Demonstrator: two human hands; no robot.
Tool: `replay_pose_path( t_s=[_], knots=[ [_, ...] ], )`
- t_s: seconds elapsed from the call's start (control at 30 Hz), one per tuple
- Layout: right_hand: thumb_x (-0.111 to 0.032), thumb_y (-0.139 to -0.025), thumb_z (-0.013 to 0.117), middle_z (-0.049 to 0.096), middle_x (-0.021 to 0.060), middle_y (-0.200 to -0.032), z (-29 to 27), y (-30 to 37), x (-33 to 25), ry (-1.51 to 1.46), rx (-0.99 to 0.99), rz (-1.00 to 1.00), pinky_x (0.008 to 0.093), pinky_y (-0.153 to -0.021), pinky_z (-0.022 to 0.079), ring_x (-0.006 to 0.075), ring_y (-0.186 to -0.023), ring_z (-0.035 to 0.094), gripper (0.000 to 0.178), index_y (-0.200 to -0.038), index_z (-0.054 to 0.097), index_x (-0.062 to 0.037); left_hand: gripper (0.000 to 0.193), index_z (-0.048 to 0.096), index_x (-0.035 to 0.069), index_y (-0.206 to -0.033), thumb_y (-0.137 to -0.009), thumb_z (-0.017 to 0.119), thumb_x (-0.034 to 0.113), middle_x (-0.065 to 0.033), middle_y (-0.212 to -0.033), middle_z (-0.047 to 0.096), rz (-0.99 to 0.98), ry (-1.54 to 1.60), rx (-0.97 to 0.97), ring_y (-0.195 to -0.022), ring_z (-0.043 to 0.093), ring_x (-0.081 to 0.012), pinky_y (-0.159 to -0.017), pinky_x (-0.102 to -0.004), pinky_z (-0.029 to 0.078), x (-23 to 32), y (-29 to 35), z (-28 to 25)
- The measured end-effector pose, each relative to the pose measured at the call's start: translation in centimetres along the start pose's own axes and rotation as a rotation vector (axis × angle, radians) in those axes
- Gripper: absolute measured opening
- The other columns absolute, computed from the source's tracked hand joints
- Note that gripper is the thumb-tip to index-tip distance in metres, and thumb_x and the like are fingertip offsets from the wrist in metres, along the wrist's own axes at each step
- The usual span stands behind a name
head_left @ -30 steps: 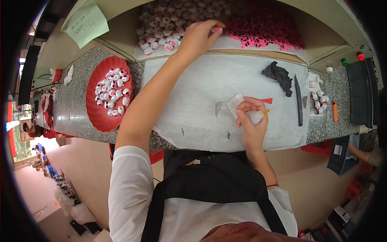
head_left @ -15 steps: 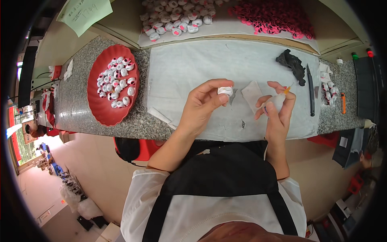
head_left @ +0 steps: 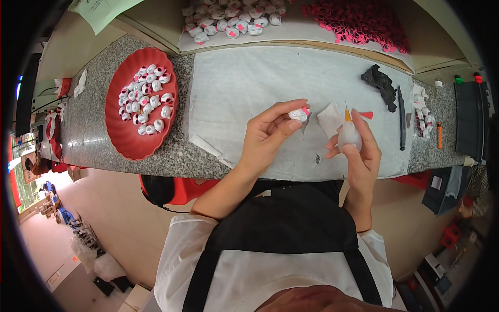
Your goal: Apply glue to toy head parts and attach small pink bows to them.
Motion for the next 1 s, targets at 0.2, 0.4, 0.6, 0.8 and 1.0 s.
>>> replay_pose_path(
  t_s=[0.2,0.4,0.6,0.8,1.0],
  knots=[
    [-0.006,-0.069,0.056,0.047,0.0148,-0.091,-0.1,0.1,1.1,-0.187,0.192,0.007,0.0253,-0.051,0.044,0.0153,-0.061,0.051,0.028,-0.092,0.041,-0.0006,0.034,0.041,-0.002,-0.106,-0.074,0.052,0.001,-0.0149,-0.102,0.051,0.019,0.074,-0.002,-0.091,0.05,-0.0163,-0.08,-0.03,0.041,0.1,0.1,-0.1],
    [-0.007,-0.066,0.059,0.042,0.0105,-0.092,-0.6,0.1,1.3,-0.292,0.247,-0.165,0.0219,-0.06,0.04,0.0125,-0.073,0.044,0.029,-0.09,0.042,-0.0028,0.033,0.042,-0.001,-0.103,-0.073,0.053,0.0,-0.0145,-0.101,0.05,0.047,0.109,0.022,-0.092,0.05,-0.0172,-0.081,-0.0314,0.041,0.1,0.0,-0.1],
    [-0.003,-0.06,0.065,0.046,0.0094,-0.087,0.0,0.6,0.1,-0.113,0.28,-0.337,0.024,-0.066,0.038,0.015,-0.075,0.046,0.03,-0.084,0.046,-0.0035,0.033,0.042,-0.002,-0.104,-0.073,0.053,0.0,-0.0135,-0.099,0.05,0.033,0.106,0.027,-0.092,0.05,-0.0177,-0.08,-0.0324,0.042,0.1,0.1,-0.2],
    [-0.013,-0.061,0.069,0.045,0.0088,-0.08,0.7,1.3,-0.7,0.291,0.199,-0.587,0.0251,-0.059,0.037,0.0154,-0.071,0.044,0.034,-0.083,0.046,-0.0044,0.034,0.042,-0.002,-0.104,-0.072,0.054,0.001,-0.0136,-0.099,0.051,0.027,0.114,0.034,-0.092,0.05,-0.0177,-0.08,-0.0313,0.042,0.1,0.1,-0.2],
    [-0.018,-0.059,0.071,0.046,0.007,-0.079,1.1,1.6,-1.1,0.362,0.196,-0.596,0.0269,-0.059,0.037,0.016,-0.069,0.046,0.035,-0.082,0.047,-0.0057,0.034,0.042,-0.002,-0.104,-0.072,0.055,0.0,-0.0137,-0.099,0.051,0.031,0.116,0.028,-0.092,0.05,-0.0173,-0.08,-0.0304,0.042,0.1,0.1,-0.1]
  ],
)
Point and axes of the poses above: each hand's wrist, its own y-axis away from the middle knuckle, its own z-axis out of the palm, x = y × z, the point moved 3 cm from there along -y, towards the middle knuckle
